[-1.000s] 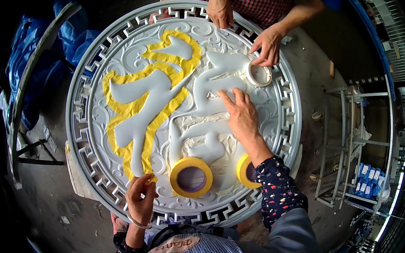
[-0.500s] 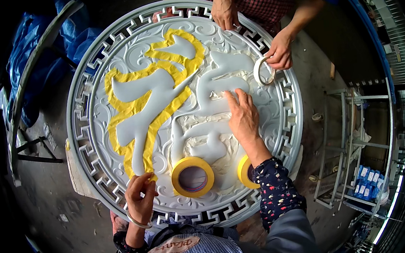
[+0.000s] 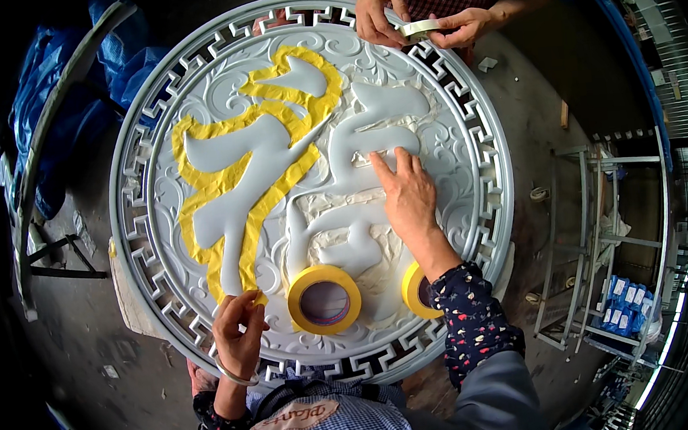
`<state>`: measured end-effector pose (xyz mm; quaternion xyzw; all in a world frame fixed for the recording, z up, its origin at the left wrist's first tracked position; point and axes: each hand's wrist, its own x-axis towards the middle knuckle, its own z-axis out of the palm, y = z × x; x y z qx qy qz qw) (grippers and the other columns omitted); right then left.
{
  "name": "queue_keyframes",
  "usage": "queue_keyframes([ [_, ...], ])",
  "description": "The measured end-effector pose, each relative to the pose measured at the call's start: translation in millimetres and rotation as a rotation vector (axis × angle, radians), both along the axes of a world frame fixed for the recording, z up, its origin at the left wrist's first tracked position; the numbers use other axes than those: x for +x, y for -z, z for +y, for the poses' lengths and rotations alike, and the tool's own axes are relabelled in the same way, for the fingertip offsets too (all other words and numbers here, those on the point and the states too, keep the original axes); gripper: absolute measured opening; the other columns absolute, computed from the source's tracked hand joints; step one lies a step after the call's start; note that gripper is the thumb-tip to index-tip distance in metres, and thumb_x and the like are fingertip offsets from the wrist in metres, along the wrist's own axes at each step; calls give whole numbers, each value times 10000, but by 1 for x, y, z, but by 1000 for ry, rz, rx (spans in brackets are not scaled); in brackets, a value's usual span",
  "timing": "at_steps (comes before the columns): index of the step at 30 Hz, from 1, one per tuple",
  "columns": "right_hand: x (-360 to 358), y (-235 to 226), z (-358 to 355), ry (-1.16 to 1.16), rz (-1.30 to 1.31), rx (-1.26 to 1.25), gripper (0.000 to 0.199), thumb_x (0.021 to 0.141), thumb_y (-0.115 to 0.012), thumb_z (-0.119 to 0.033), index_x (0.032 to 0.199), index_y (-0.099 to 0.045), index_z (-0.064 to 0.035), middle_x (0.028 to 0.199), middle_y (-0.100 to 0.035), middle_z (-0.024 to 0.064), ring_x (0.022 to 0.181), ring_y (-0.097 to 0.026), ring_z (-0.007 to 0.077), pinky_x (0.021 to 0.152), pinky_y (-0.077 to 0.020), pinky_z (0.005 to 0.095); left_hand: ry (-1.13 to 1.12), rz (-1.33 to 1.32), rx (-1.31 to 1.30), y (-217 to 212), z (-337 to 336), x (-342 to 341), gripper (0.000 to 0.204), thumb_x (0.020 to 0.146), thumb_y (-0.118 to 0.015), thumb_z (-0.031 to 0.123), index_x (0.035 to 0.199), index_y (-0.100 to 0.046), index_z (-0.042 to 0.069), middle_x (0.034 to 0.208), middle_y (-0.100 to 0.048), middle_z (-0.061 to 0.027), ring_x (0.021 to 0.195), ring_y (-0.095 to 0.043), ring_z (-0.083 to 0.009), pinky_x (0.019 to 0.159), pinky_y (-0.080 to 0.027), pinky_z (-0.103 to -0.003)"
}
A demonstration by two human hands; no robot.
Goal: The person applies yellow masking tape along the edges of a raised decorative character on a large circular metal plate. They tear and smooth tape segments by hand to outline the design while another person works nearby.
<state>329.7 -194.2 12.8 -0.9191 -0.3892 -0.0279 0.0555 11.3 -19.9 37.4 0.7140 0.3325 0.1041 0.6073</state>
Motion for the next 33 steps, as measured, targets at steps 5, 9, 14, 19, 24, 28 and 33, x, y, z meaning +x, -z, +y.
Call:
queue_keyframes([
  [5, 2, 1, 6, 20, -13, 3, 634, 806, -605, 100, 1384, -673, -152, 1325, -595, 182, 1190, -605, 395, 1005, -513, 473, 9, -11, -8, -2, 2, 0, 214, 953, -668, -67, 1163, -704, -58, 945, -600, -57, 722, -657, -96, 644, -569, -239],
  [9, 6, 6, -4, -21, -7, 89, 611, 820, -621, 60, 1392, -651, -152, 1273, -574, 191, 1158, -589, 408, 963, -521, 473, 9, -13, 3, -2, 4, -5, 216, 948, -668, -74, 1160, -703, -57, 933, -598, -60, 717, -659, -101, 629, -559, -243],
  [14, 2, 4, 1, -16, -8, 16, 672, 804, -631, 74, 1424, -638, -186, 1298, -553, 197, 1179, -578, 419, 968, -511, 485, 2, 5, 1, 1, 3, -8, 214, 944, -672, -76, 1156, -700, -62, 929, -604, -62, 710, -657, -103, 622, -554, -243],
  [19, 1, -1, 5, 28, 44, 33, 651, 811, -589, 118, 1384, -675, -180, 1324, -570, 178, 1217, -569, 406, 1022, -498, 471, 2, -3, -1, -1, 1, -3, 225, 944, -679, -67, 1167, -707, -54, 917, -613, -64, 711, -653, -105, 634, -551, -250],
  [24, 7, 7, 4, 33, 90, 154, 616, 821, -575, 131, 1353, -683, -161, 1328, -580, 171, 1213, -582, 395, 1021, -505, 458, -11, -17, 12, -1, 0, -1, 223, 932, -704, -60, 1155, -716, -44, 875, -620, -63, 689, -668, -122, 632, -515, -255],
  [28, 5, 9, 2, 53, 87, 177, 604, 821, -574, 131, 1342, -688, -153, 1326, -589, 160, 1207, -587, 384, 1024, -505, 454, 0, 0, -2, -1, 1, -4, 218, 948, -676, -63, 1164, -709, -54, 898, -607, -57, 698, -652, -109, 627, -541, -250],
  [33, 1, 3, 10, 32, 48, 108, 588, 819, -586, 121, 1330, -694, -150, 1314, -592, 147, 1182, -592, 372, 1000, -503, 458, 0, 3, 0, 0, 2, -6, 218, 951, -667, -63, 1165, -707, -56, 899, -594, -52, 692, -645, -107, 616, -543, -247],
])
